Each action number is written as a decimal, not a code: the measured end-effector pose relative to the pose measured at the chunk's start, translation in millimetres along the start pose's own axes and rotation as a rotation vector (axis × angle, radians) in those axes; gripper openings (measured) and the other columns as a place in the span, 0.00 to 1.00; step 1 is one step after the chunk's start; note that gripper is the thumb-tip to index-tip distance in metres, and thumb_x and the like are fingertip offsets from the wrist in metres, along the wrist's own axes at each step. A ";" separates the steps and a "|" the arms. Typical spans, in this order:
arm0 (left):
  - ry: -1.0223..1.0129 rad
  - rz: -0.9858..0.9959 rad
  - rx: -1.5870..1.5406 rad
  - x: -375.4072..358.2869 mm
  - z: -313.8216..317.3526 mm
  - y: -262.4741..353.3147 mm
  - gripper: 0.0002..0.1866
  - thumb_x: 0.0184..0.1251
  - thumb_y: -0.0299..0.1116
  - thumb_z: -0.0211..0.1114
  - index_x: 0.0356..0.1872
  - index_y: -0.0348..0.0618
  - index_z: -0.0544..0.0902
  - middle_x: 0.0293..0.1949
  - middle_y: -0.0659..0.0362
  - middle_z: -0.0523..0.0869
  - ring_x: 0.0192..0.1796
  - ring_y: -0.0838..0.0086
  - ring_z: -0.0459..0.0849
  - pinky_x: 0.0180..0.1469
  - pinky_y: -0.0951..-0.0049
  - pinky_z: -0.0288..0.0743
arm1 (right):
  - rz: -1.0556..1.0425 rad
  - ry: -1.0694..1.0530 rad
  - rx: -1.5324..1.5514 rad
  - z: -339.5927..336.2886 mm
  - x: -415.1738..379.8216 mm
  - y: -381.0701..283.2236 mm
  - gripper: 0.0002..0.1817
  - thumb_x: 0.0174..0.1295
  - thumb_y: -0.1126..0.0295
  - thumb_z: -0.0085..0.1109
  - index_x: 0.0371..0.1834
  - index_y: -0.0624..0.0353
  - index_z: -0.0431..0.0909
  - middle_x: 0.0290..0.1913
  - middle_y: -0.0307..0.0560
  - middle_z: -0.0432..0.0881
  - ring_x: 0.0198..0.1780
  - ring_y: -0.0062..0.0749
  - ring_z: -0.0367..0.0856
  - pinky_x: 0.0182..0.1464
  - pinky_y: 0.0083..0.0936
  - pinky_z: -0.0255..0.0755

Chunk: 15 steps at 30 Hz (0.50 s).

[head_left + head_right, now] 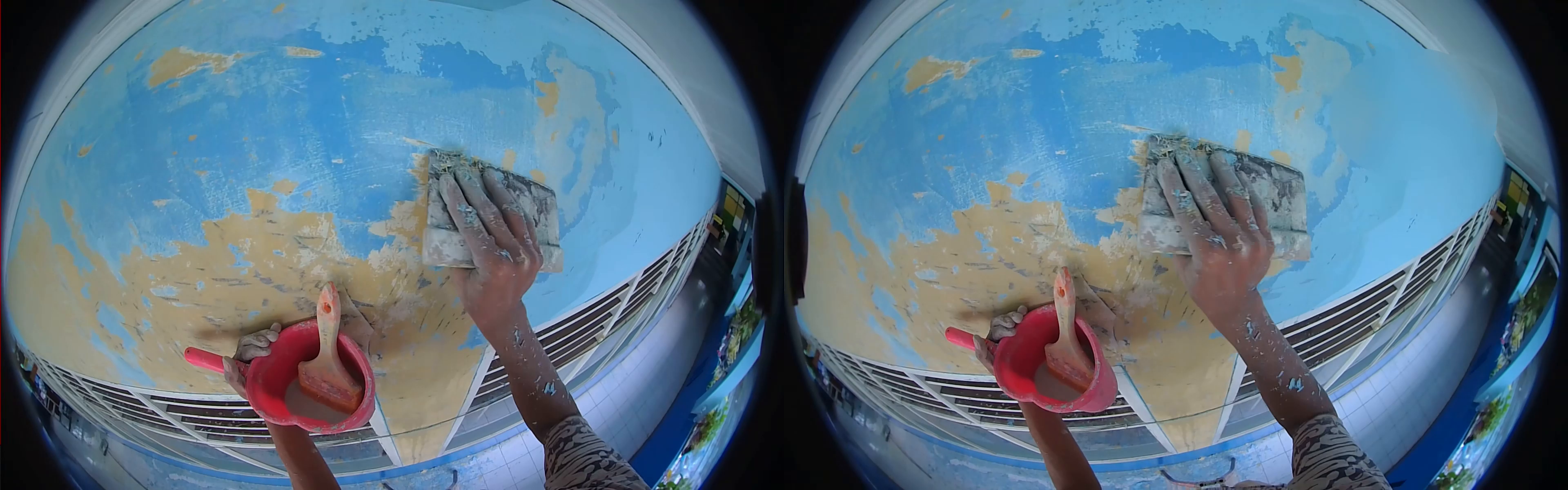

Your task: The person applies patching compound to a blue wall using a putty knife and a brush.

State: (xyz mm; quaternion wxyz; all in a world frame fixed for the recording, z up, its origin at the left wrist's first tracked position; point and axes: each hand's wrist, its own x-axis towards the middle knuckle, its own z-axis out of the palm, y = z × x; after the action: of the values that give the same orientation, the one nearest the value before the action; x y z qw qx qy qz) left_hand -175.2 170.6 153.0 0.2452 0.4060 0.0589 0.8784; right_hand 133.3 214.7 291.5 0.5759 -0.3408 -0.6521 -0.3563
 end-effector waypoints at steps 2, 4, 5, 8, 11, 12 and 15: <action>0.021 -0.004 0.005 -4.2 0.5 0.5 0.36 0.79 0.58 0.43 0.27 0.34 0.82 0.33 0.51 0.82 0.46 0.52 0.81 0.67 0.40 0.68 | -0.023 -0.018 0.011 0.0 -4.8 2.7 0.26 0.56 0.73 0.65 0.60 0.44 0.85 0.62 0.38 0.84 0.69 0.43 0.77 0.69 0.48 0.70; 0.024 0.002 0.004 -3.2 0.4 2.1 0.36 0.79 0.58 0.43 0.27 0.34 0.82 0.33 0.51 0.82 0.46 0.52 0.82 0.67 0.40 0.68 | -0.037 -0.014 0.011 -1.8 -34.1 6.2 0.28 0.54 0.71 0.67 0.62 0.45 0.84 0.63 0.38 0.83 0.69 0.43 0.77 0.68 0.48 0.71; 0.024 -0.004 0.008 -4.8 1.9 4.0 0.35 0.79 0.58 0.43 0.26 0.35 0.82 0.32 0.51 0.82 0.46 0.53 0.81 0.68 0.41 0.68 | -0.054 -0.015 0.015 -0.9 -44.7 8.4 0.30 0.51 0.69 0.69 0.63 0.46 0.83 0.64 0.38 0.82 0.69 0.44 0.76 0.67 0.48 0.72; 0.025 -0.001 0.012 -5.7 4.5 2.9 0.35 0.78 0.58 0.44 0.26 0.35 0.82 0.32 0.52 0.82 0.45 0.53 0.81 0.68 0.41 0.68 | -0.064 0.044 0.006 4.3 -10.9 5.8 0.29 0.51 0.70 0.69 0.61 0.47 0.84 0.62 0.40 0.83 0.68 0.45 0.78 0.64 0.47 0.73; 0.017 -0.038 0.010 -2.8 3.8 5.7 0.34 0.78 0.58 0.44 0.25 0.36 0.81 0.32 0.52 0.82 0.45 0.54 0.81 0.68 0.42 0.67 | -0.027 0.041 -0.004 4.0 -2.4 3.5 0.28 0.52 0.74 0.65 0.61 0.46 0.85 0.61 0.41 0.85 0.67 0.46 0.79 0.63 0.47 0.74; 0.004 -0.064 -0.002 -3.4 2.6 6.5 0.34 0.78 0.58 0.44 0.25 0.36 0.81 0.32 0.52 0.82 0.45 0.54 0.81 0.68 0.42 0.67 | -0.041 0.002 0.003 1.3 -18.9 7.1 0.31 0.50 0.75 0.65 0.62 0.47 0.84 0.61 0.41 0.84 0.67 0.46 0.78 0.64 0.47 0.73; 0.035 -0.071 0.008 -4.3 5.7 7.6 0.34 0.78 0.58 0.45 0.25 0.37 0.81 0.31 0.52 0.82 0.45 0.55 0.81 0.69 0.42 0.67 | -0.053 -0.028 0.014 2.3 -49.8 4.5 0.33 0.48 0.75 0.65 0.64 0.47 0.83 0.62 0.40 0.83 0.67 0.45 0.78 0.65 0.47 0.73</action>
State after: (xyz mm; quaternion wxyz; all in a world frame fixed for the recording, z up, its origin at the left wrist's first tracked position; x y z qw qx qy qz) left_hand -171.6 161.4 156.2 0.2734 0.3892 0.0812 0.8759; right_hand 141.1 217.3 242.1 0.5593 -0.3242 -0.6716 -0.3620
